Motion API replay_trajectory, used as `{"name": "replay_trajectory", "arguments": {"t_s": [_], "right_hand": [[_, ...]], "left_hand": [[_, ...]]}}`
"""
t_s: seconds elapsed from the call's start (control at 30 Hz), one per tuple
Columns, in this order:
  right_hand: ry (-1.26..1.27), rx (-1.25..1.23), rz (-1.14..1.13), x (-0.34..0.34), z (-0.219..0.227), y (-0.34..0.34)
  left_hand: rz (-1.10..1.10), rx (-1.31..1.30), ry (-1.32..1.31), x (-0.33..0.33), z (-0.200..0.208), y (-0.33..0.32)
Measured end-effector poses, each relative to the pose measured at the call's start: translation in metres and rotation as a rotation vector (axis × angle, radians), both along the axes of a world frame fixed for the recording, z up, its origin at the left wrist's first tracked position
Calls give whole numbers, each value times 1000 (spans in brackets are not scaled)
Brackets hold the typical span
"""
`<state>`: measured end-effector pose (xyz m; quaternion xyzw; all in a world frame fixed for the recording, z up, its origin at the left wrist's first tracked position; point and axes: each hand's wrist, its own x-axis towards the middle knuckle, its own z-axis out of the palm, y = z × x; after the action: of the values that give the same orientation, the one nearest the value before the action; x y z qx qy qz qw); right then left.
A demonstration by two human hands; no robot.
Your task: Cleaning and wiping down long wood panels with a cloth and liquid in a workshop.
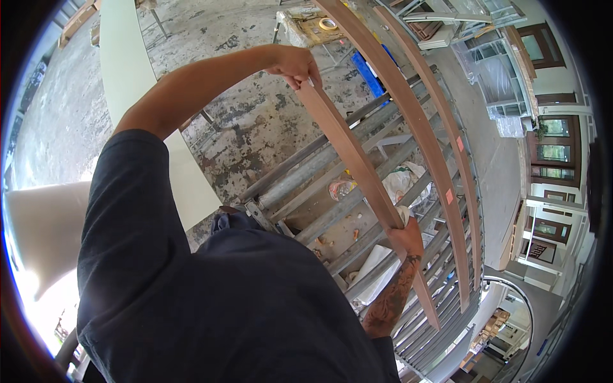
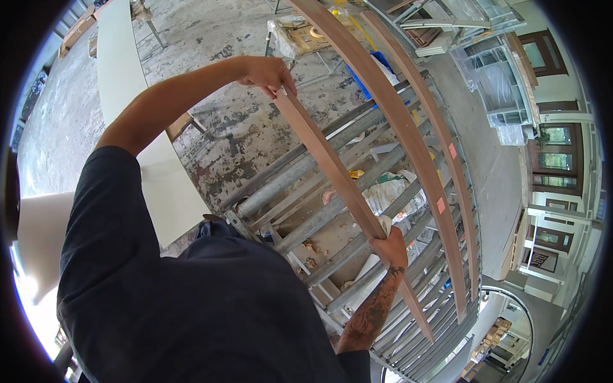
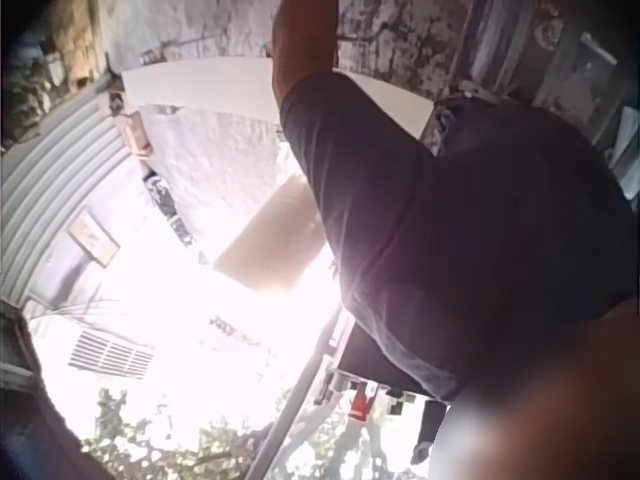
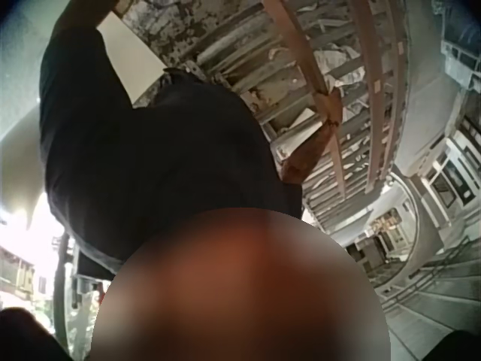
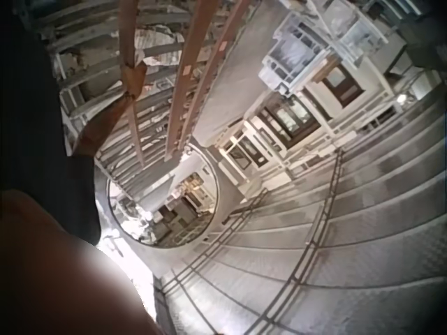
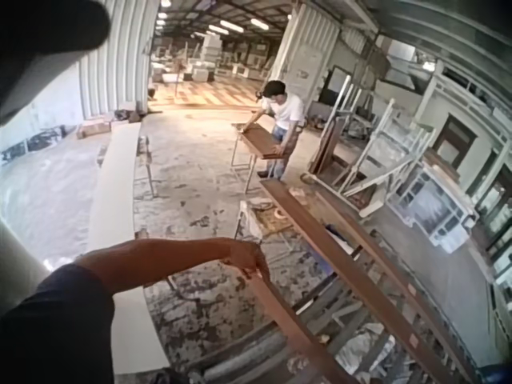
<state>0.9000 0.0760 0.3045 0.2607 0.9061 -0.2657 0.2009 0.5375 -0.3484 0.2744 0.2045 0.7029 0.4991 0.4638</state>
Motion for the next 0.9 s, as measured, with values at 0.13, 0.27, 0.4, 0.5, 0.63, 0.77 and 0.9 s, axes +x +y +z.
{"name": "replay_trajectory", "arguments": {"t_s": [0.13, 0.27, 0.4, 0.5, 0.63, 0.77, 0.9], "right_hand": [[12, 0, 28, 1, 6, -7], [37, 27, -17, -1, 7, -12], [42, -63, 9, 1, 3, -6], [40, -68, 3, 0, 4, -8], [29, -43, 24, 6, -6, 4], [19, -35, 28, 3, -3, 0], [-3, -3, -12, -3, 16, -18]], "left_hand": [[20, 68, -235, -5, -6, -10], [31, -15, -139, 0, 6, 3], [-82, -37, -21, 1, 13, 5], [-108, -36, -35, 1, 15, 3], [-105, -18, -47, -1, 13, 5], [-17, 139, -119, 14, 6, -5], [134, -24, 194, 47, -8, 2]]}}
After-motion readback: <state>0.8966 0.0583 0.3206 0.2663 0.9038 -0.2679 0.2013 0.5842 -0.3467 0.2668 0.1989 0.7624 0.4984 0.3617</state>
